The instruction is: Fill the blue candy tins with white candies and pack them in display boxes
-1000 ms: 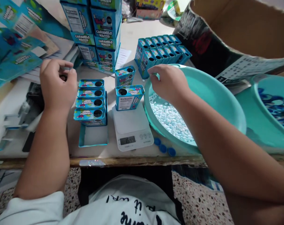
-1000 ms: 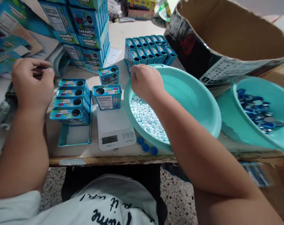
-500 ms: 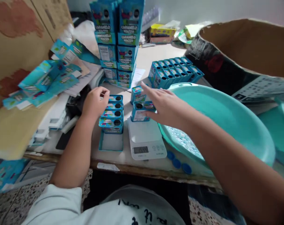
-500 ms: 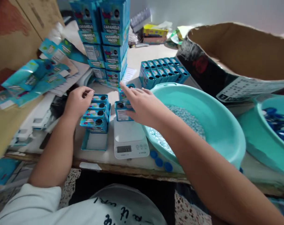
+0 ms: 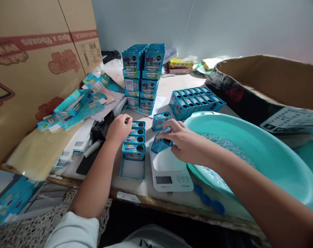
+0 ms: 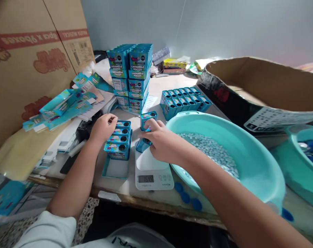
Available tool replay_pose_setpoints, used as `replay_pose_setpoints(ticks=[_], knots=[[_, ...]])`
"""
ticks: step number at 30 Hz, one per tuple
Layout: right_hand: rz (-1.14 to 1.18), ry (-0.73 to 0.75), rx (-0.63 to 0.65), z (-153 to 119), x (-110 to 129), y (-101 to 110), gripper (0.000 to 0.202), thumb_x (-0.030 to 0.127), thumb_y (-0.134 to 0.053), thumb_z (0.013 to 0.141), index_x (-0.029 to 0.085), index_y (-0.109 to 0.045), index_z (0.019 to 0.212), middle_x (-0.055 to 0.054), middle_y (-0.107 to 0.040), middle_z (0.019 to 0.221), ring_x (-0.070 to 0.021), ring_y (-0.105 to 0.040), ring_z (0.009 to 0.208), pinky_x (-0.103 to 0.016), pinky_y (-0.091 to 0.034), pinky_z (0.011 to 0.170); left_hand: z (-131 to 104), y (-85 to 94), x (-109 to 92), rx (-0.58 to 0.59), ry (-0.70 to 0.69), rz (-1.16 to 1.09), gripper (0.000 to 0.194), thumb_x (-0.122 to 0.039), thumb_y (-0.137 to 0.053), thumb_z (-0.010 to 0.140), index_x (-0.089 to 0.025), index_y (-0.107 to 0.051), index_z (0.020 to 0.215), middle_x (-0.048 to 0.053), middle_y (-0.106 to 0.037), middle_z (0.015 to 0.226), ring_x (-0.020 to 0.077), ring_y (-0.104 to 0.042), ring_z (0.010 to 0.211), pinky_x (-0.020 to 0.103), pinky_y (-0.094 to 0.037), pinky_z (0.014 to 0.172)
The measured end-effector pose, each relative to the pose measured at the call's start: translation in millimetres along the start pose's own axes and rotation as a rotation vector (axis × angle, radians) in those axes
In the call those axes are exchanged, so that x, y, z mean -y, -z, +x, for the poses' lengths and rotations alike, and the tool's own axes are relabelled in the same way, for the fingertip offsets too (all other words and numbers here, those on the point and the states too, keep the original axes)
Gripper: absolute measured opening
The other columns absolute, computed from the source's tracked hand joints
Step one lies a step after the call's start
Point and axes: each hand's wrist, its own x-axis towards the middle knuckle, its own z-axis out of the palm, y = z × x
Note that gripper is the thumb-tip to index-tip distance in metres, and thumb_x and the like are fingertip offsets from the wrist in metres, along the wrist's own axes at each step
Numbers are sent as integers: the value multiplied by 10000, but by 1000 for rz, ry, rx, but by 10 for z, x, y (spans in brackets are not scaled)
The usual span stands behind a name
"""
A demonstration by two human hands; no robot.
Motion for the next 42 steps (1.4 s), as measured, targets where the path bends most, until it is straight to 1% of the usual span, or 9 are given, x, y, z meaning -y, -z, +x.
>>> replay_pose_setpoints(ticks=[3, 5, 8, 10, 13, 18, 26, 35, 42], knots=[[191, 20, 13, 5, -13, -16, 446, 200, -699, 835, 268, -681, 1276, -119, -495, 1369, -331, -489, 1289, -495, -498, 1062, -3, -7, 11, -2, -24, -8, 180, -272, -497, 947, -203, -639, 860, 73, -696, 947, 217, -637, 870, 322, -483, 810], [290, -25, -82, 24, -22, -103, 190, 337, -704, 904, 236, -720, 1064, -123, -485, 1364, -321, -501, 1299, -498, -484, 1094, -3, -8, 15, 7, -32, -17, 189, -275, -490, 957, -201, -640, 869, 75, -691, 952, 218, -636, 876, 326, -483, 813], [320, -158, -258, 56, -22, -297, 171, 319, -693, 914, 203, -632, 804, -134, -508, 1288, -312, -555, 1248, -485, -509, 1069, 0, -7, 21, 24, -31, -27, 191, -274, -490, 963, -196, -645, 884, 76, -685, 962, 222, -641, 901, 331, -485, 818], [298, -241, -328, 79, -18, -398, 88, 251, -704, 874, 209, -643, 921, -143, -499, 1338, -326, -531, 1299, -501, -500, 1085, 1, -6, 27, 31, -30, -33, 186, -267, -495, 961, -194, -649, 888, 75, -682, 963, 224, -646, 918, 331, -485, 816], [304, -371, -318, 127, -37, -435, 409, 260, -739, 829, 225, -625, 1220, -164, -425, 1496, -367, -446, 1410, -538, -483, 1109, -1, -5, 29, 41, -35, -50, 174, -253, -505, 956, -193, -659, 902, 72, -686, 980, 220, -652, 928, 325, -489, 815], [510, -463, -143, 164, -102, -206, 559, 240, -760, 777, 235, -600, 1312, -106, -688, 1205, -322, -691, 1079, -502, -586, 955, -24, 3, -2, 17, -79, 6, 173, -273, -530, 963, -204, -679, 911, 64, -705, 997, 210, -653, 910, 307, -481, 794], [606, -101, -81, 98, 292, 412, 373, 428, -742, 879, 323, -668, 1229, -43, -703, 1215, -321, -689, 1110, -522, -592, 989, -11, -15, 25, 37, -76, 67, 167, -254, -529, 982, -195, -677, 932, 68, -702, 1014, 201, -643, 903, 292, -438, 726], [163, 284, -41, 428, 726, -305, 438, 209, -588, 956, 157, -586, 1392, -163, -659, 1260, -309, -659, 1124, -478, -596, 963, 33, -67, 110, 46, -54, -78, 158, -291, -576, 966, -193, -687, 912, 64, -700, 1008, 187, -649, 905, 295, -488, 812], [-92, 367, -27, 385, 791, -364, 338, 143, -526, 959, 150, -679, 1259, -151, -663, 1138, -275, -630, 978, -407, -587, 828, 51, -91, 128, 35, -51, -100, 171, -300, -575, 969, -184, -684, 906, 65, -698, 992, 191, -651, 931, 305, -504, 861]])
